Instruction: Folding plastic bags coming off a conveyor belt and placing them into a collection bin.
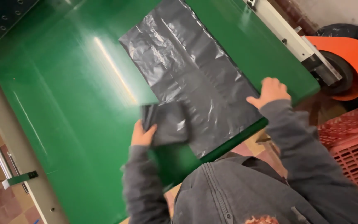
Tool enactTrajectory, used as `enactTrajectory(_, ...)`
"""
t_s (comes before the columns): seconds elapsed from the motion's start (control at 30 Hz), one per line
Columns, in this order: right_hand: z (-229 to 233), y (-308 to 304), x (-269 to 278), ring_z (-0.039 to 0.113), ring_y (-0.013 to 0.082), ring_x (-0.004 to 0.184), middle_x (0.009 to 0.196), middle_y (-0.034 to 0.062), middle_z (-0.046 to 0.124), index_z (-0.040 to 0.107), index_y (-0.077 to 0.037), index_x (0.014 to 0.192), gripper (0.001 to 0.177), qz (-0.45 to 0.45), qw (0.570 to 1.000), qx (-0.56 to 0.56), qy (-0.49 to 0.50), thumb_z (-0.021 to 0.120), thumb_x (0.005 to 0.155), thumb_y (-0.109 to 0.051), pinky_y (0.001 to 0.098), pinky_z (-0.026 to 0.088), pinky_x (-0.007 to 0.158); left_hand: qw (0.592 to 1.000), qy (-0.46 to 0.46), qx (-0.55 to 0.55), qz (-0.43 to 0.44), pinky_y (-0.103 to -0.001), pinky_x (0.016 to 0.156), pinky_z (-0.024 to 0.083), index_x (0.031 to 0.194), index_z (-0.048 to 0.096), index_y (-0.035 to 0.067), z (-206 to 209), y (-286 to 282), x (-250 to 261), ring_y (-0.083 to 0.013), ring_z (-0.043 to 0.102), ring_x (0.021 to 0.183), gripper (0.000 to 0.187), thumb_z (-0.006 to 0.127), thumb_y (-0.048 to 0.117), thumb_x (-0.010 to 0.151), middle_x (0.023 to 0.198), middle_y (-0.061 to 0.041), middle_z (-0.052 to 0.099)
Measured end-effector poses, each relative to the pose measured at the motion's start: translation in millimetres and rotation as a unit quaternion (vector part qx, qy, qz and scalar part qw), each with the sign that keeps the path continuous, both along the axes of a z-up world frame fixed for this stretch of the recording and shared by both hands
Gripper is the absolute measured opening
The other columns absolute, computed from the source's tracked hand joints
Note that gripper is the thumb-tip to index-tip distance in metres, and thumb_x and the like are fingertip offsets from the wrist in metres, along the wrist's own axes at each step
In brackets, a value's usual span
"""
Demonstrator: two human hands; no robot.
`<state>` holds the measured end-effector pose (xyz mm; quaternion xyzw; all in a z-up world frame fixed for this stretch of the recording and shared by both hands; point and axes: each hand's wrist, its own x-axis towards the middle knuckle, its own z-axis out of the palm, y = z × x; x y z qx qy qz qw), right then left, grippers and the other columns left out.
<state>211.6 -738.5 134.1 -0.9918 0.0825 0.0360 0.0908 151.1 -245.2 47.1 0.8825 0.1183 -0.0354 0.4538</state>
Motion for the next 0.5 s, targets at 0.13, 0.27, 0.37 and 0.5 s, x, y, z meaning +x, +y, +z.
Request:
enactTrajectory(0.13,-29.4,-16.5,-25.1,0.064,0.0399,0.107,0.120,0.0233,0.065,0.058,0.002,0.121,0.080,-0.033,0.996,-0.017,0.085,0.089,0.071,-0.052,0.0498,0.055,0.085,0.991,0.055,0.062,0.101,-0.043,0.092,0.052,0.136,0.055,0.000,-12.7,107.3,-76.1,-0.0350,0.065,0.104,0.072,0.080,0.037,0.081,0.116,-0.021,0.068)
enactTrajectory(0.27,-39.3,-18.2,-18.7,0.064,0.0405,0.114,0.124,0.0214,0.067,0.063,-0.002,0.126,0.070,-0.058,0.983,0.022,0.171,0.083,0.078,-0.050,0.0522,0.053,0.092,0.927,0.029,0.349,0.138,-0.054,0.103,0.045,0.140,0.055,0.002,75.1,57.2,-83.5,-0.0409,0.053,0.127,0.081,0.085,0.038,0.075,0.135,-0.018,0.061)
enactTrajectory(0.37,-71.2,-40.4,-11.0,0.064,0.0399,0.115,0.127,0.0240,0.066,0.062,0.001,0.133,0.072,-0.012,0.988,0.094,0.123,0.083,0.083,-0.047,0.0492,0.052,0.095,0.899,-0.098,0.427,-0.004,-0.062,0.102,0.039,0.134,0.055,0.001,154.4,-45.4,-72.9,-0.0435,0.046,0.133,0.091,0.088,0.044,0.060,0.139,-0.018,0.055)
enactTrajectory(0.5,-32.8,-15.2,2.9,0.066,0.0289,0.111,0.121,0.0165,0.070,0.063,0.000,0.131,0.056,-0.037,0.934,0.353,-0.041,0.081,0.086,-0.028,0.0402,0.053,0.098,0.915,-0.261,0.153,-0.266,-0.055,0.085,0.043,0.117,0.056,-0.001,151.3,-154.2,-72.1,-0.0414,0.052,0.119,0.085,0.082,0.053,0.057,0.124,-0.021,0.056)
